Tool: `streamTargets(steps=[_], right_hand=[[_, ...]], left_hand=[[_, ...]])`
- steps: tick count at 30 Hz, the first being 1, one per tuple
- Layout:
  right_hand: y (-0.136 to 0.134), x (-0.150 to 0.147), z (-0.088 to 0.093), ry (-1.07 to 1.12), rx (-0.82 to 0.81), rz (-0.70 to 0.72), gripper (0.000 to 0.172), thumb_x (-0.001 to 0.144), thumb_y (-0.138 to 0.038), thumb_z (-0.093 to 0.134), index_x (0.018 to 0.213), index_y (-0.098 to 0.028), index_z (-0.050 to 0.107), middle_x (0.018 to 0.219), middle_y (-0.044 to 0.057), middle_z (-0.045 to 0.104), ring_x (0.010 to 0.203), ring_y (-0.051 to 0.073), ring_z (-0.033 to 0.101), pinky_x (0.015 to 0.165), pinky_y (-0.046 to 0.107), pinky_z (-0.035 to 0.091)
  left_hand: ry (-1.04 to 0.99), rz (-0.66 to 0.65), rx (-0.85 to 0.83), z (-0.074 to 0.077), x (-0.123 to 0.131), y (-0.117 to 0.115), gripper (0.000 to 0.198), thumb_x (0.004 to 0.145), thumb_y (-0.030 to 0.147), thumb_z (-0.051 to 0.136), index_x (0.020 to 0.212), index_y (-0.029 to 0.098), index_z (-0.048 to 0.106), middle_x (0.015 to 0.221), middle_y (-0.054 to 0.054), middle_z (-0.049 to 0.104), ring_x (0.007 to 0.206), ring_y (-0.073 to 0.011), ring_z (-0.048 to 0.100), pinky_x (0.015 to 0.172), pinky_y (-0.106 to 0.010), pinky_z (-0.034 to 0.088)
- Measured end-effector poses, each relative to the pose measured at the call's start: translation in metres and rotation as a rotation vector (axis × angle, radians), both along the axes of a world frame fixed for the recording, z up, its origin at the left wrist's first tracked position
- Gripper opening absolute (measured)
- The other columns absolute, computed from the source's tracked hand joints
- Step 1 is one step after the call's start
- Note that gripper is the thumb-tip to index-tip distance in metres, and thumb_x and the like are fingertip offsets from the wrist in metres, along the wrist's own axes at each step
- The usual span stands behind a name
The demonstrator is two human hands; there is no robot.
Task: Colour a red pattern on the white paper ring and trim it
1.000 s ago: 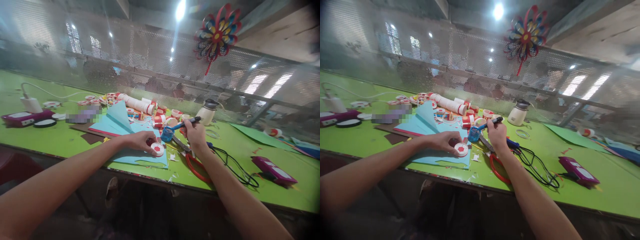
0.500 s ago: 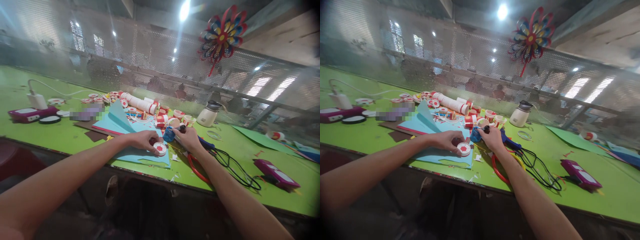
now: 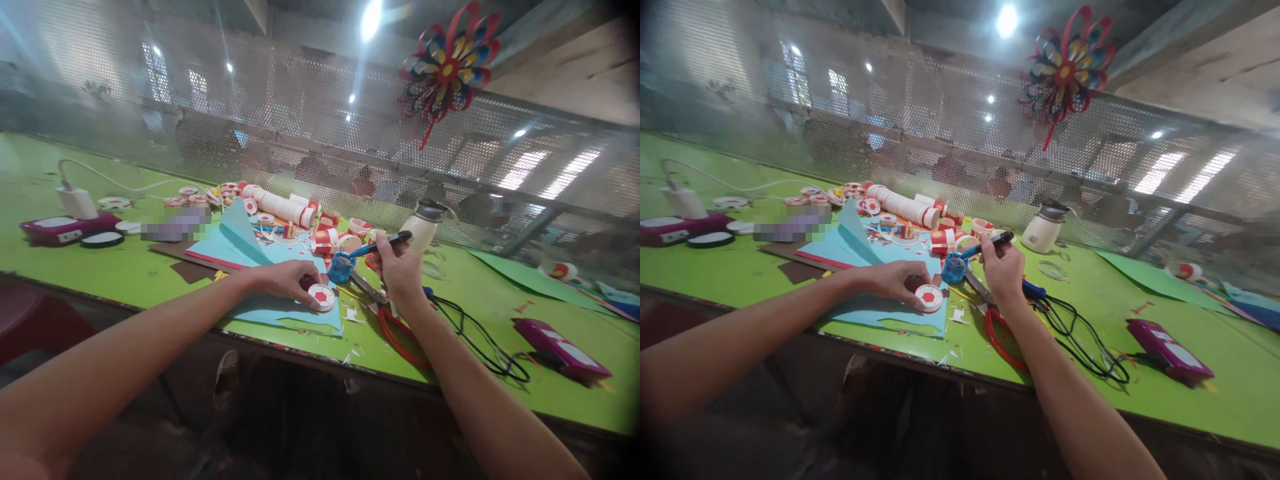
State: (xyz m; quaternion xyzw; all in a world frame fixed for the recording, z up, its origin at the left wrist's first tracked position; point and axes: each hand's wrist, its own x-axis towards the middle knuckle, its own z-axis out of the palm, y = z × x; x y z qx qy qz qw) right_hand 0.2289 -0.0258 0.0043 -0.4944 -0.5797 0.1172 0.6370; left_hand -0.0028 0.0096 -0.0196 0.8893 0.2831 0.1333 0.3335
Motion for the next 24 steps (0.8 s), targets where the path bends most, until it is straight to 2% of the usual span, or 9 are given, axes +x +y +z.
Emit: streamTargets(steps=[3,7,15,19,24], right_hand=[[-0.006,-0.006,0.005,0.199,0.02,0.075,0.036,0.079,-0.049,0.064,0.064,-0.017,0.058,0.045,-0.005,0.051,0.033,0.007,0.039,0.031,0.021,0.03],[-0.016,-0.016,0.009,0.271,-0.017,0.22,0.035,0.079,-0.047,0.066,0.062,-0.018,0.056,0.043,-0.005,0.052,0.032,0.006,0.04,0.029,0.02,0.03],[-0.029,-0.028,0.001,0.052,-0.181,0.355,0.034,0.078,-0.043,0.067,0.059,-0.018,0.055,0.041,-0.005,0.049,0.033,0.006,0.038,0.033,0.021,0.028],[-0.029,-0.029,-0.002,-0.099,-0.192,0.315,0.037,0.08,-0.043,0.064,0.055,-0.018,0.053,0.043,-0.004,0.05,0.037,0.006,0.039,0.036,0.022,0.029],[-0.028,-0.03,-0.005,-0.188,-0.189,0.286,0.038,0.081,-0.044,0.063,0.054,-0.017,0.054,0.046,-0.002,0.051,0.038,0.007,0.041,0.038,0.023,0.031]], left_hand=[[-0.01,-0.005,-0.01,-0.002,0.0,0.001,0.051,0.06,0.051,0.077,0.094,0.016,0.063,0.08,-0.001,0.058,0.068,-0.0122,0.047,0.059,-0.024,0.034],[-0.009,-0.02,-0.012,0.0,0.0,0.0,0.049,0.061,0.051,0.076,0.093,0.015,0.063,0.079,-0.001,0.059,0.069,-0.0124,0.048,0.06,-0.024,0.034],[-0.016,-0.031,0.003,0.003,0.0,-0.003,0.051,0.063,0.054,0.074,0.093,0.015,0.062,0.081,-0.001,0.056,0.07,-0.012,0.047,0.062,-0.024,0.034],[0.008,0.014,0.028,0.003,0.0,-0.003,0.051,0.062,0.055,0.074,0.093,0.017,0.061,0.08,0.0,0.053,0.069,-0.0118,0.044,0.063,-0.025,0.033],[0.006,0.005,0.032,0.003,0.0,-0.003,0.052,0.062,0.057,0.073,0.093,0.017,0.061,0.08,0.001,0.052,0.07,-0.0118,0.044,0.064,-0.025,0.032]])
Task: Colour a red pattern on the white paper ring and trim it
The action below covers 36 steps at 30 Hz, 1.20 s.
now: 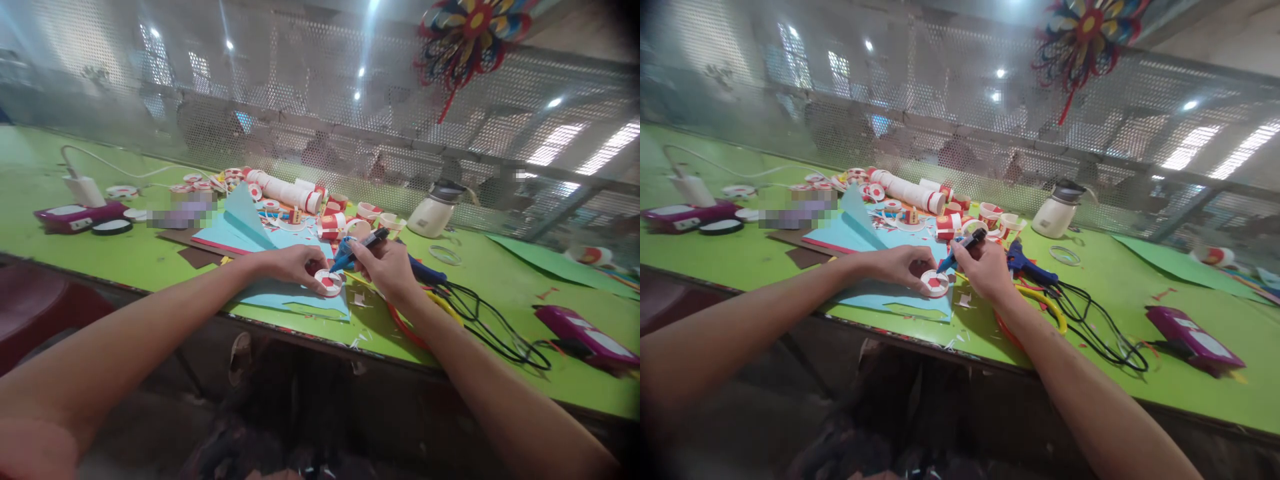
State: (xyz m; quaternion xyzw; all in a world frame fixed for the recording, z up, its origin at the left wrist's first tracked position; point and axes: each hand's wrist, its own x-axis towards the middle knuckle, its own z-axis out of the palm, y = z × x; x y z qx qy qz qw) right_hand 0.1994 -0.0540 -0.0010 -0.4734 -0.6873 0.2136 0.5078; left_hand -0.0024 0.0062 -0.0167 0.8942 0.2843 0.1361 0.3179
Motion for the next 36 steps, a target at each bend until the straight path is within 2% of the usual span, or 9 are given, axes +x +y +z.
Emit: streamTargets(steps=[6,12,36], right_hand=[[0.0003,-0.0022,-0.0016,-0.058,-0.012,-0.01,0.037,0.082,-0.043,0.061,0.056,-0.017,0.055,0.043,-0.003,0.05,0.039,0.008,0.042,0.039,0.023,0.031],[-0.0016,-0.0036,0.0006,-0.062,-0.054,-0.029,0.03,0.081,-0.038,0.061,0.06,-0.017,0.056,0.042,-0.004,0.049,0.04,0.008,0.042,0.041,0.023,0.032],[0.0023,-0.002,-0.0063,-0.078,-0.032,0.007,0.034,0.082,-0.042,0.061,0.059,-0.018,0.056,0.041,-0.005,0.048,0.041,0.009,0.043,0.042,0.024,0.033]], left_hand=[[-0.022,-0.028,-0.011,-0.0036,0.0002,0.0027,0.049,0.063,0.053,0.074,0.092,0.016,0.057,0.077,0.002,0.049,0.069,-0.0115,0.043,0.062,-0.025,0.031],[-0.029,-0.048,-0.006,0.0001,0.0002,0.0001,0.045,0.065,0.049,0.074,0.091,0.016,0.058,0.077,0.001,0.048,0.07,-0.0118,0.042,0.063,-0.026,0.032],[-0.015,-0.044,0.002,0.0009,-0.0003,0.0001,0.045,0.065,0.047,0.074,0.092,0.015,0.058,0.076,0.001,0.049,0.067,-0.0113,0.042,0.061,-0.026,0.032]])
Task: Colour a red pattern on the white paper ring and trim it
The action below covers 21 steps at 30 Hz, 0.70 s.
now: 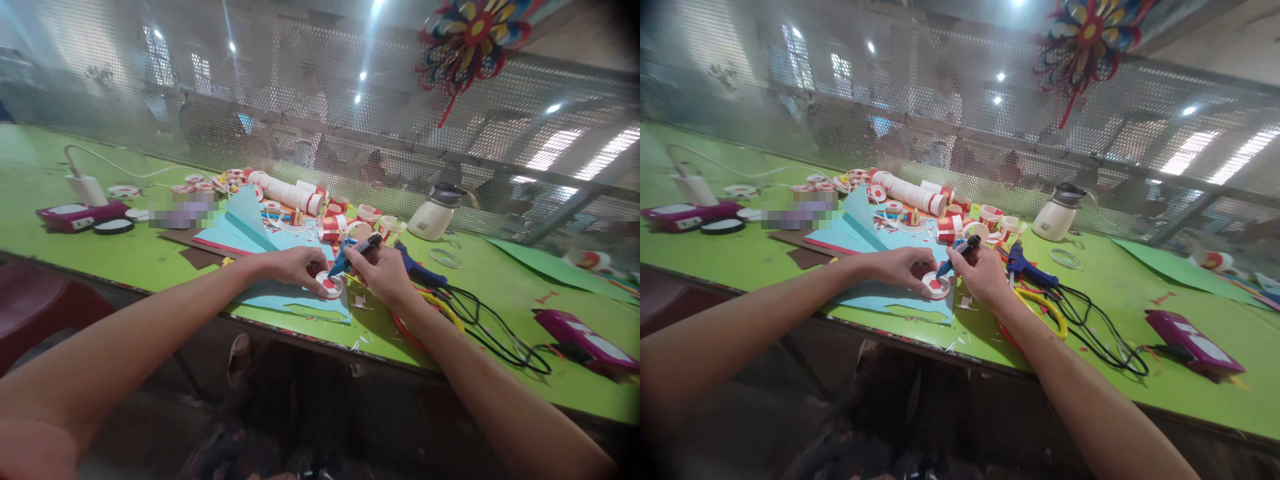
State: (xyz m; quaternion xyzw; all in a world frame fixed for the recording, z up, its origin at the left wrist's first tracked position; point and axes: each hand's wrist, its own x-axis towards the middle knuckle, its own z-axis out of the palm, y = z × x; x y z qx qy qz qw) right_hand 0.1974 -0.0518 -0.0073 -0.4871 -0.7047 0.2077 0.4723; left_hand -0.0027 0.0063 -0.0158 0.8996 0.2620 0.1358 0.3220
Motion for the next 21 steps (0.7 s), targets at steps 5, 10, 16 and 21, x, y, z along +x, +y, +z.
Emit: streamTargets(steps=[5,10,16,21], right_hand=[[0.0005,0.0014,-0.0009,-0.03,0.009,0.018,0.035,0.083,-0.043,0.06,0.059,-0.018,0.056,0.043,-0.004,0.049,0.041,0.009,0.043,0.041,0.024,0.032],[-0.0013,-0.0001,0.0007,-0.107,0.042,0.023,0.036,0.084,-0.044,0.059,0.059,-0.018,0.054,0.048,-0.003,0.049,0.044,0.009,0.041,0.043,0.024,0.032],[0.0013,-0.0011,-0.0019,-0.164,0.086,0.046,0.031,0.085,-0.046,0.057,0.072,-0.017,0.058,0.058,-0.002,0.054,0.053,0.011,0.047,0.05,0.025,0.039],[0.0,-0.0033,-0.0018,-0.185,0.103,0.061,0.031,0.087,-0.044,0.055,0.069,-0.018,0.056,0.056,-0.002,0.052,0.051,0.011,0.046,0.05,0.025,0.037]], left_hand=[[-0.003,0.003,-0.002,0.0002,0.0001,-0.0009,0.046,0.065,0.048,0.074,0.093,0.015,0.058,0.077,0.001,0.049,0.068,-0.0115,0.043,0.061,-0.026,0.031],[-0.022,-0.004,-0.017,-0.0033,0.0003,0.0012,0.045,0.065,0.049,0.074,0.092,0.015,0.059,0.077,0.001,0.05,0.068,-0.0115,0.043,0.061,-0.026,0.031],[-0.014,0.014,-0.005,-0.0048,0.0008,0.0029,0.048,0.064,0.053,0.073,0.091,0.015,0.06,0.074,0.001,0.049,0.066,-0.0108,0.041,0.059,-0.025,0.03],[0.003,0.022,0.014,-0.0032,0.0005,0.0025,0.051,0.064,0.054,0.074,0.093,0.014,0.06,0.076,0.001,0.05,0.067,-0.0111,0.042,0.06,-0.026,0.032]])
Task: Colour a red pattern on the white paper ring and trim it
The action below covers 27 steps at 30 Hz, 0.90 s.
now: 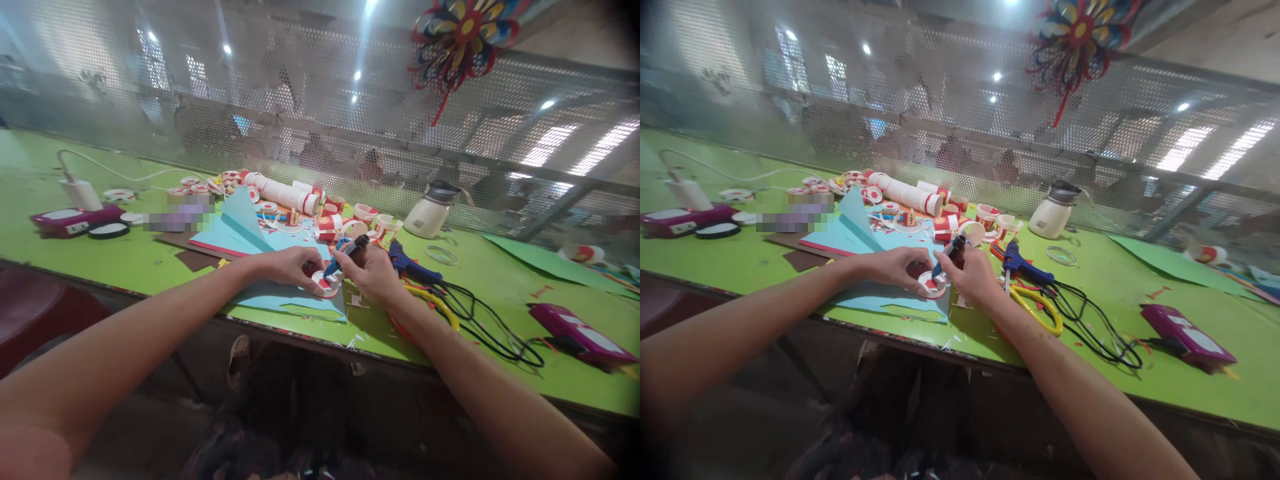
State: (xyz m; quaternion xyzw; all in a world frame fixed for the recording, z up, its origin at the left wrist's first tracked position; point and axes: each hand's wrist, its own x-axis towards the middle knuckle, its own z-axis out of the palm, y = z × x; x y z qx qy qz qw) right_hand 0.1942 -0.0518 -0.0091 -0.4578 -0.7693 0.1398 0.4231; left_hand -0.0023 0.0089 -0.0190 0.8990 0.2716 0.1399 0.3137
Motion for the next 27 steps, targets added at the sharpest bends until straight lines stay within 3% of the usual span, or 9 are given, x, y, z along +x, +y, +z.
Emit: streamTargets(steps=[8,14,27], right_hand=[[-0.0035,0.0005,0.0031,0.288,0.065,-0.116,0.039,0.085,-0.047,0.057,0.058,-0.02,0.051,0.045,-0.004,0.049,0.039,0.008,0.04,0.039,0.023,0.032],[-0.0076,-0.0011,0.0071,0.186,0.113,-0.131,0.041,0.085,-0.042,0.057,0.052,-0.02,0.05,0.042,-0.005,0.045,0.039,0.008,0.039,0.04,0.024,0.032],[-0.0046,-0.0006,0.0,0.127,0.03,-0.087,0.033,0.085,-0.041,0.058,0.063,-0.016,0.057,0.049,-0.003,0.051,0.043,0.009,0.044,0.043,0.024,0.034]], left_hand=[[-0.005,0.005,-0.008,0.0008,-0.0013,-0.0004,0.051,0.062,0.05,0.075,0.097,0.016,0.062,0.083,-0.001,0.055,0.073,-0.0129,0.047,0.065,-0.025,0.034],[-0.009,0.002,-0.026,0.0013,-0.0005,-0.0014,0.046,0.063,0.047,0.076,0.093,0.016,0.061,0.079,0.0,0.053,0.07,-0.0124,0.045,0.063,-0.026,0.033],[-0.008,-0.036,-0.024,0.0037,-0.0006,-0.0028,0.042,0.065,0.05,0.073,0.082,0.016,0.054,0.073,0.003,0.045,0.066,-0.0109,0.041,0.06,-0.025,0.031]])
